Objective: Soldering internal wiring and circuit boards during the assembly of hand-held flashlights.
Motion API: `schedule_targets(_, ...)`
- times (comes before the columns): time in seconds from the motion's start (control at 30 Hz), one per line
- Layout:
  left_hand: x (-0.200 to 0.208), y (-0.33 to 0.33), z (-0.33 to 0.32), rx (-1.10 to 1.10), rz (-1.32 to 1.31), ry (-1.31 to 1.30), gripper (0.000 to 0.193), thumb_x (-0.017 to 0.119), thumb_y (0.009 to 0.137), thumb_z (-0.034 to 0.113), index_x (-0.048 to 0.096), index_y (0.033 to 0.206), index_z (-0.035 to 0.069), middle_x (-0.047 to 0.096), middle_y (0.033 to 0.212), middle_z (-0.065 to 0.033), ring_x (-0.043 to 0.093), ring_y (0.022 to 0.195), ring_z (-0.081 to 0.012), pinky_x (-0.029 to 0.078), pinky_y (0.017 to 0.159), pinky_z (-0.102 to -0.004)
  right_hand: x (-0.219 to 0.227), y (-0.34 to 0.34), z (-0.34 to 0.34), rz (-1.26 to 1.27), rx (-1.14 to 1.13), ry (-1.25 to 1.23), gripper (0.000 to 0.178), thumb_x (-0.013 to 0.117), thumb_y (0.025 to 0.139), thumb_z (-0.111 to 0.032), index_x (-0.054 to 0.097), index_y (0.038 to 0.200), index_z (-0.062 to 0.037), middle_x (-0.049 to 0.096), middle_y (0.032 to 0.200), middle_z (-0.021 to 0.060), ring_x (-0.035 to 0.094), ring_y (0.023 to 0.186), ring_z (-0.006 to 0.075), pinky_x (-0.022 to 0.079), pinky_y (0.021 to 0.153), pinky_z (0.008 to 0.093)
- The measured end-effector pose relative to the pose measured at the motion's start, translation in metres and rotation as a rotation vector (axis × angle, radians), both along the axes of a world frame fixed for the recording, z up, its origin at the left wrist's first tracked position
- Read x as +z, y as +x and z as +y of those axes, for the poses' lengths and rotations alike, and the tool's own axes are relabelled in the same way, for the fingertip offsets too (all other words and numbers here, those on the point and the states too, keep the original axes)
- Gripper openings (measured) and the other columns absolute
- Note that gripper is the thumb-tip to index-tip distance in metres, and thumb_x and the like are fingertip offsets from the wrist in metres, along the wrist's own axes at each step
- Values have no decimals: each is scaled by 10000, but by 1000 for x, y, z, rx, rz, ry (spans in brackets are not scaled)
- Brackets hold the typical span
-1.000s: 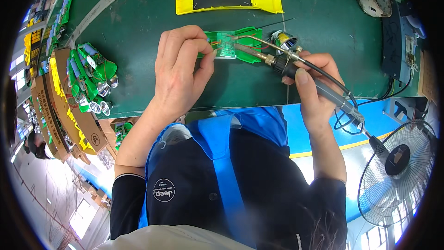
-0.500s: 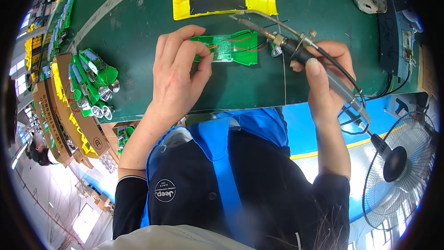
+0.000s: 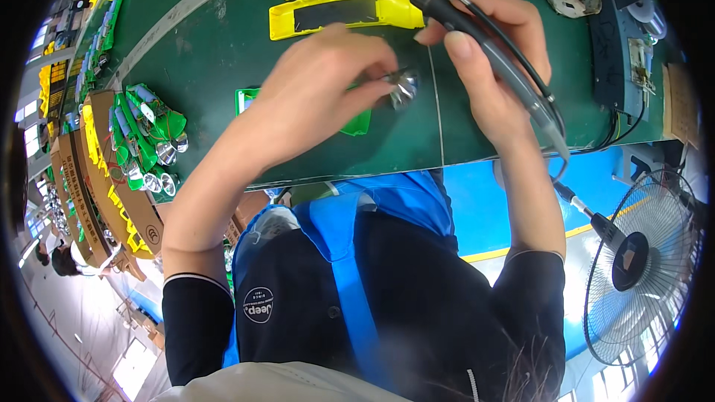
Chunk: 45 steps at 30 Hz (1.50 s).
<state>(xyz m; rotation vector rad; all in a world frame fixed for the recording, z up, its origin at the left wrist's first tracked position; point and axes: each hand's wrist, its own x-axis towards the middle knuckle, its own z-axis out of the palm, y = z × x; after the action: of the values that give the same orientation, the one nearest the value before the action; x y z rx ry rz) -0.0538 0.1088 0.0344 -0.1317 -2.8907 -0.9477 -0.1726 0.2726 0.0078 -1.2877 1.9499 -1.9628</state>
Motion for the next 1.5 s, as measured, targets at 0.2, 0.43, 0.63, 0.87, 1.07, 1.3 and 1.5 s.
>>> schedule_targets(0.2, 5, 7, -20, 163, -221, 547, 89, 591, 812, 43, 604, 897, 20, 603, 744, 13, 546, 730, -82, 430, 656, -242, -10, -12, -10, 191, 158, -58, 325, 562, 884, -210, 418, 1111, -28, 623, 916, 187, 593, 869, 227, 433, 808, 347)
schedule_targets(0.43, -15, 41, -40, 488, -120, 944, 81, 592, 827, 66, 599, 847, -13, 579, 764, 18, 497, 677, -21, 405, 601, -179, -24, -17, -47, 461, 259, 160, 368, 706, 698, -5, 537, 1025, -25, 591, 967, 142, 591, 851, 288, 475, 765, 332)
schedule_targets(0.63, -12, 38, -56, 361, -62, 379, 48, 610, 789, 54, 600, 819, 18, 552, 785, -25, 516, 723, -116, 405, 633, -242, -21, -2, -6, 302, 260, 181, 257, 618, 831, -121, 497, 1025, -4, 586, 944, 137, 579, 835, 231, 449, 801, 347)
schedule_targets(0.87, -16, 3, -78, -79, 59, -152, 62, 617, 735, 73, 573, 777, 64, 518, 897, -30, 483, 893, -238, 365, 748, -338, -3, 3, 1, -465, 44, 264, 254, 588, 837, -198, 487, 943, 10, 550, 777, 97, 514, 668, 140, 409, 628, 256)
schedule_targets(1.07, -14, -1, -77, -97, -73, -188, 49, 600, 758, 110, 562, 752, 80, 525, 898, -29, 505, 897, -204, 340, 780, -326, -4, 1, -7, -672, 43, 438, 260, 586, 829, -257, 521, 894, -13, 544, 644, 44, 474, 543, 77, 368, 498, 195)
schedule_targets(1.3, -14, -3, -80, -149, -54, -233, 47, 595, 762, 102, 563, 755, 68, 529, 913, -38, 521, 912, -199, 345, 788, -331, -1, 5, -17, -643, 24, 464, 250, 600, 826, -255, 528, 889, -23, 562, 634, 41, 499, 507, 69, 359, 459, 171)
schedule_targets(1.5, -14, -3, -79, -165, -42, -281, 40, 591, 760, 88, 565, 764, 58, 527, 906, -49, 519, 901, -205, 350, 793, -334, -3, 6, -17, -611, 44, 445, 219, 607, 826, -221, 532, 888, -25, 571, 640, 43, 520, 517, 72, 361, 458, 163)
